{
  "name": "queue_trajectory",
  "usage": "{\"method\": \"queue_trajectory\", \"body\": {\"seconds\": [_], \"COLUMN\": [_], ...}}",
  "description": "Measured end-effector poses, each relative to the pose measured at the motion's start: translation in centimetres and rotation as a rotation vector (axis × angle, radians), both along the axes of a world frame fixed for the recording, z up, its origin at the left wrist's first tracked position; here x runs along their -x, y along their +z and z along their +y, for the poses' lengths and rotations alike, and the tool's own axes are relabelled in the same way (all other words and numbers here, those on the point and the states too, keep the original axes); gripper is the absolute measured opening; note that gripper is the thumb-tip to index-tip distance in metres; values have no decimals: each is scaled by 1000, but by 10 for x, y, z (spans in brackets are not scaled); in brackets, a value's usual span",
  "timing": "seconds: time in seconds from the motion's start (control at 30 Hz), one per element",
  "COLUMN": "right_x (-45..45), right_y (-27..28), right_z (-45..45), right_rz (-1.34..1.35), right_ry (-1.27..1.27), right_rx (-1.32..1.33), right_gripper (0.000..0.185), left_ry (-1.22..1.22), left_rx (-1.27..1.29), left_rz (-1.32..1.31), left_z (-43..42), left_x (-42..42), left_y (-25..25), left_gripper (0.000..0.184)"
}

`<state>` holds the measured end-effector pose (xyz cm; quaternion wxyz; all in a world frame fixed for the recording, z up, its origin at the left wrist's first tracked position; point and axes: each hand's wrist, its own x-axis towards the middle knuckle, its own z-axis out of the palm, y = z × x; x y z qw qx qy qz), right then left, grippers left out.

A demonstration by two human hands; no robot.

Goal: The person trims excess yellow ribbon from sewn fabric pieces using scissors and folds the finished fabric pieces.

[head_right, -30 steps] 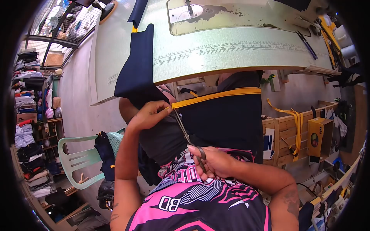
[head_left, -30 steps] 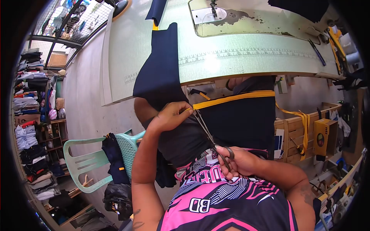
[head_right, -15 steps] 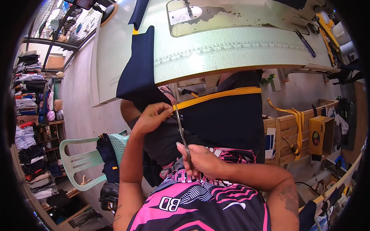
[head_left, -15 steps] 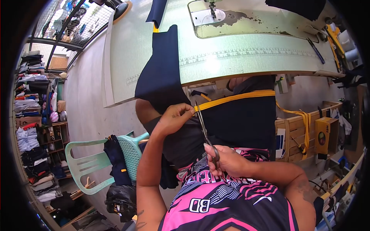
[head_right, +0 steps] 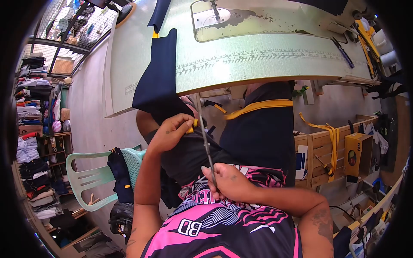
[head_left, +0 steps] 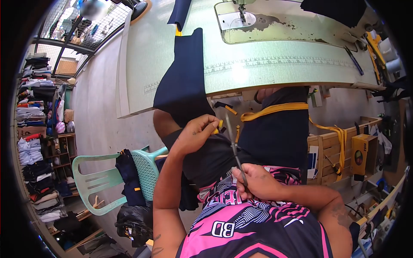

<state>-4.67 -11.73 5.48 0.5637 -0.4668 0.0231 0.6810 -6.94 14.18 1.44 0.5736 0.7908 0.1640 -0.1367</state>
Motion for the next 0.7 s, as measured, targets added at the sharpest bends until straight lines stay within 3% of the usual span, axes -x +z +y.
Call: {"method": "queue_trajectory", "body": {"seconds": [0.07, 0.13, 0.2, 0.33, 0.47, 0.7], "right_x": [-4, -9, -23, -27, -4, -10], "right_y": [4, -6, -6, -23, -44, -27], "right_z": [-3, -6, 4, 11, 17, 14], "right_rz": [-42, -420, -490, -520, -620, -494], "right_ry": [-43, -315, -499, -581, -622, -585], "right_rx": [26, -106, -160, -192, -238, -265], "right_gripper": [29, 18, 18, 22, 22, 22], "left_ry": [45, 79, 55, 10, 250, 169], "left_rx": [86, 184, 219, 296, 563, 469], "left_rz": [-52, -95, -109, -112, -209, -266], "left_z": [-12, -28, -41, -62, -68, -90], "left_x": [0, -1, -9, -16, -17, -34], "left_y": [18, 30, 31, 31, 24, 30], "left_gripper": [19, 22, 24, 28, 28, 28]}}
